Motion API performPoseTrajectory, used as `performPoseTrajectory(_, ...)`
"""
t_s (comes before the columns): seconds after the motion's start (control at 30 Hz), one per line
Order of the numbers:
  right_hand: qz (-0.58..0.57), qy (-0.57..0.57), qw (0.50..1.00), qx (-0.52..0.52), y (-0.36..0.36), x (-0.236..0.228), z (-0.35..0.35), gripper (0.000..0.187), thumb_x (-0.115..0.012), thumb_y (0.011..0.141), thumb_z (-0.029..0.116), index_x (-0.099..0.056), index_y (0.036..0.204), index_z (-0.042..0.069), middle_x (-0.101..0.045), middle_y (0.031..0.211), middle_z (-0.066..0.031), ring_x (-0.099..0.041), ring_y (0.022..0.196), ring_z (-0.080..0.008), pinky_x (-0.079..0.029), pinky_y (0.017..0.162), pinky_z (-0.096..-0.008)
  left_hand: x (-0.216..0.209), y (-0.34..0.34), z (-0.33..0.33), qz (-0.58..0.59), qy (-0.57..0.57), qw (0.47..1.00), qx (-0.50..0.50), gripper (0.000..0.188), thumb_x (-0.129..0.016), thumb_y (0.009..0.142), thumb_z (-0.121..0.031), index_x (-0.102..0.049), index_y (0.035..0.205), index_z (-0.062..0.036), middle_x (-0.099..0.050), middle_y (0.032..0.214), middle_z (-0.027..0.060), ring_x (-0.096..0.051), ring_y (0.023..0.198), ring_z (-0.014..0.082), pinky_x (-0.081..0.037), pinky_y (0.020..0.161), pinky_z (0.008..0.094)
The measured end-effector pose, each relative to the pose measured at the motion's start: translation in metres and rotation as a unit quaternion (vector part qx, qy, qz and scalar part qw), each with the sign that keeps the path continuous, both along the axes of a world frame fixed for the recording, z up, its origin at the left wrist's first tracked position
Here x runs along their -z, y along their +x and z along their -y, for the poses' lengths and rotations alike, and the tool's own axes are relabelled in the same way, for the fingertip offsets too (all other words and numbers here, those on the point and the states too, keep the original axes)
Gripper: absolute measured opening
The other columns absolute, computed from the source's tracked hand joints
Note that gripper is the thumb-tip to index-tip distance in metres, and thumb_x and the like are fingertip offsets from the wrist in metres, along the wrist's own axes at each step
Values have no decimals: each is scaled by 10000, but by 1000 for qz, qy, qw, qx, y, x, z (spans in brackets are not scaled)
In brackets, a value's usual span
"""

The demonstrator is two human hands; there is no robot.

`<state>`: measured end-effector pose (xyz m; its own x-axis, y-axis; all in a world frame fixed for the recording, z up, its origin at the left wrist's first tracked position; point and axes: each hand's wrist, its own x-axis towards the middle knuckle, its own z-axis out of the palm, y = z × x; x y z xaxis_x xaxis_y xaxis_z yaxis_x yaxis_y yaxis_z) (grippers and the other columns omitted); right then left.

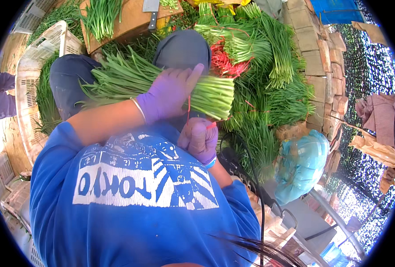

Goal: The person gathers green onions into bunches, ties them with red bands, and trims the roots using a knife on a wooden board before placing the bundles into a crate.

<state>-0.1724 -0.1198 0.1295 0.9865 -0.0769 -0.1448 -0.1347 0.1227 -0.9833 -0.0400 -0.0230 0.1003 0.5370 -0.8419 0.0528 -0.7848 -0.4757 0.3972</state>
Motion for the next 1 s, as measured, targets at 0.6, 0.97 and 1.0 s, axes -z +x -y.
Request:
performPoseTrajectory(0.6,129,-635,755,101,40,15,37,206,-659,650,133,-637,854,148,-572,891,-16,-524,849,-218,-356,880,-417,22,-19,14,180,79,979,-56,730,-553,717,-258,-242,1298,58,-443,1198,218,-463,1062,321,-336,923,430)
performPoseTrajectory(0.97,201,-709,655,167,40,39,43,92,-569,757,150,-499,808,119,-526,902,-14,-501,907,-200,-277,959,-474,3,-13,2,116,62,991,-18,1032,-718,568,-421,-177,1337,6,-433,1212,201,-445,1087,307,-320,951,422)
performPoseTrajectory(1.0,184,-717,643,194,40,42,46,81,-561,768,152,-499,806,116,-531,912,-15,-501,911,-202,-277,960,-480,4,-14,3,112,59,992,-21,1029,-715,576,-428,-175,1338,4,-433,1213,200,-446,1087,305,-321,951,420)
